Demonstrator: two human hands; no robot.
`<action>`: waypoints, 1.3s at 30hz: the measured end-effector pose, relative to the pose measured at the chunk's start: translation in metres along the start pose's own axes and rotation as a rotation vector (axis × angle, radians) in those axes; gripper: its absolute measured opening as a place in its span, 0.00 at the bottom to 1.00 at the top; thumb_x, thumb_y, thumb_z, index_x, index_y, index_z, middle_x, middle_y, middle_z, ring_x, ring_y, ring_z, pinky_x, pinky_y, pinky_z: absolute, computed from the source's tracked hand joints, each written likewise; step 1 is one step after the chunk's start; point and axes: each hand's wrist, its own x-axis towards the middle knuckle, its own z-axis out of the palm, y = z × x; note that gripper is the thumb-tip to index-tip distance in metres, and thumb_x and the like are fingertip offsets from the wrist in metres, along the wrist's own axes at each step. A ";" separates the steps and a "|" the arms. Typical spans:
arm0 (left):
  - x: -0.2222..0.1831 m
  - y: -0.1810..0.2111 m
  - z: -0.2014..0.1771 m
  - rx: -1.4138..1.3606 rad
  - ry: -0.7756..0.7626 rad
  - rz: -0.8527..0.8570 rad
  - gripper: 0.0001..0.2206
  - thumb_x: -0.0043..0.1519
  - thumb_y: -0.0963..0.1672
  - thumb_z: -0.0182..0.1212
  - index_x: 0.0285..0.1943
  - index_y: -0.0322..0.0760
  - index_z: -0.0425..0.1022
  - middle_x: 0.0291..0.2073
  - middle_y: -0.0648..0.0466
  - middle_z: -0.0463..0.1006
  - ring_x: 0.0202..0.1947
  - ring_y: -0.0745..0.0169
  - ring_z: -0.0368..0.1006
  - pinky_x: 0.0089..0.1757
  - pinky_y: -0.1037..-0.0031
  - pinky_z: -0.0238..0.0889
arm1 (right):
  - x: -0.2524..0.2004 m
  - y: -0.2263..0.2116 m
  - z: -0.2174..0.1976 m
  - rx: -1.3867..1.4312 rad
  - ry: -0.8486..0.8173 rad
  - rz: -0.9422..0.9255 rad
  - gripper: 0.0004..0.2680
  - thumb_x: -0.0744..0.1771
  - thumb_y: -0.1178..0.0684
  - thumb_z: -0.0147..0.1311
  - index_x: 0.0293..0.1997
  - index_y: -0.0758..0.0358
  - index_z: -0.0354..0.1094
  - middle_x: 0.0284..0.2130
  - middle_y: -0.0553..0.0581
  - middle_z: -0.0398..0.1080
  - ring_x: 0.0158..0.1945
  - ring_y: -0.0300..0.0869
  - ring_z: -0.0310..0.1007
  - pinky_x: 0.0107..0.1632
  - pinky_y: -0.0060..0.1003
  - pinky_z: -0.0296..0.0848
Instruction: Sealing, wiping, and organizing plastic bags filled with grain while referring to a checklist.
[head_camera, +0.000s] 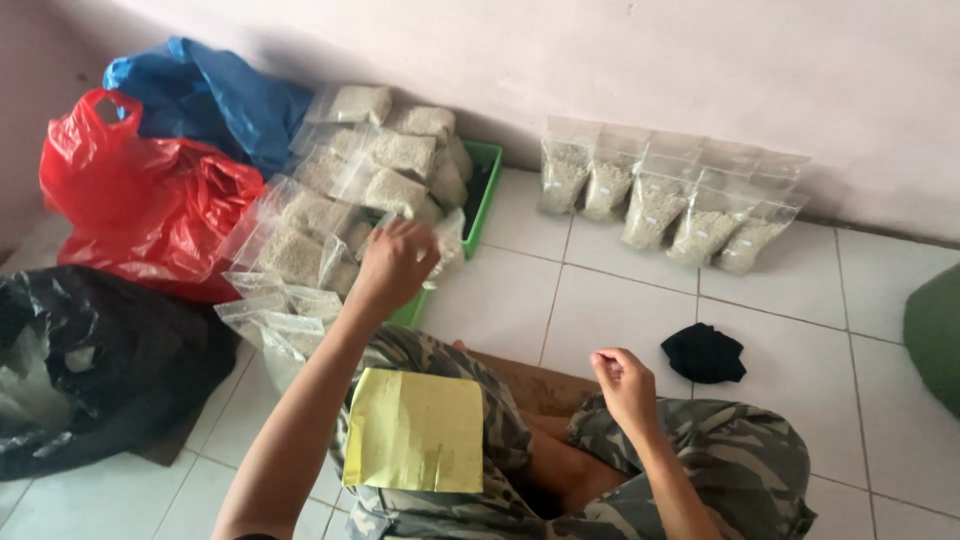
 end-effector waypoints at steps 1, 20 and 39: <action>0.005 0.016 -0.008 -0.002 0.002 0.011 0.06 0.57 0.48 0.59 0.32 0.44 0.72 0.28 0.55 0.74 0.38 0.52 0.71 0.40 0.63 0.63 | 0.006 -0.014 -0.004 0.000 0.011 0.002 0.05 0.64 0.51 0.59 0.38 0.58 0.76 0.31 0.60 0.77 0.38 0.52 0.79 0.38 0.41 0.78; 0.000 0.171 0.018 -0.520 -0.317 0.296 0.07 0.59 0.47 0.62 0.32 0.40 0.74 0.28 0.54 0.77 0.35 0.51 0.75 0.37 0.61 0.68 | 0.040 -0.037 -0.043 0.574 -0.143 -0.347 0.03 0.66 0.57 0.58 0.39 0.64 0.72 0.32 0.55 0.72 0.41 0.42 0.73 0.46 0.41 0.74; -0.010 0.205 0.037 -1.471 -0.085 -0.164 0.06 0.59 0.42 0.65 0.40 0.32 0.79 0.26 0.54 0.78 0.32 0.70 0.71 0.39 0.74 0.68 | 0.032 -0.086 -0.080 0.683 0.199 -0.228 0.04 0.67 0.57 0.55 0.38 0.66 0.70 0.27 0.52 0.70 0.32 0.34 0.67 0.36 0.32 0.71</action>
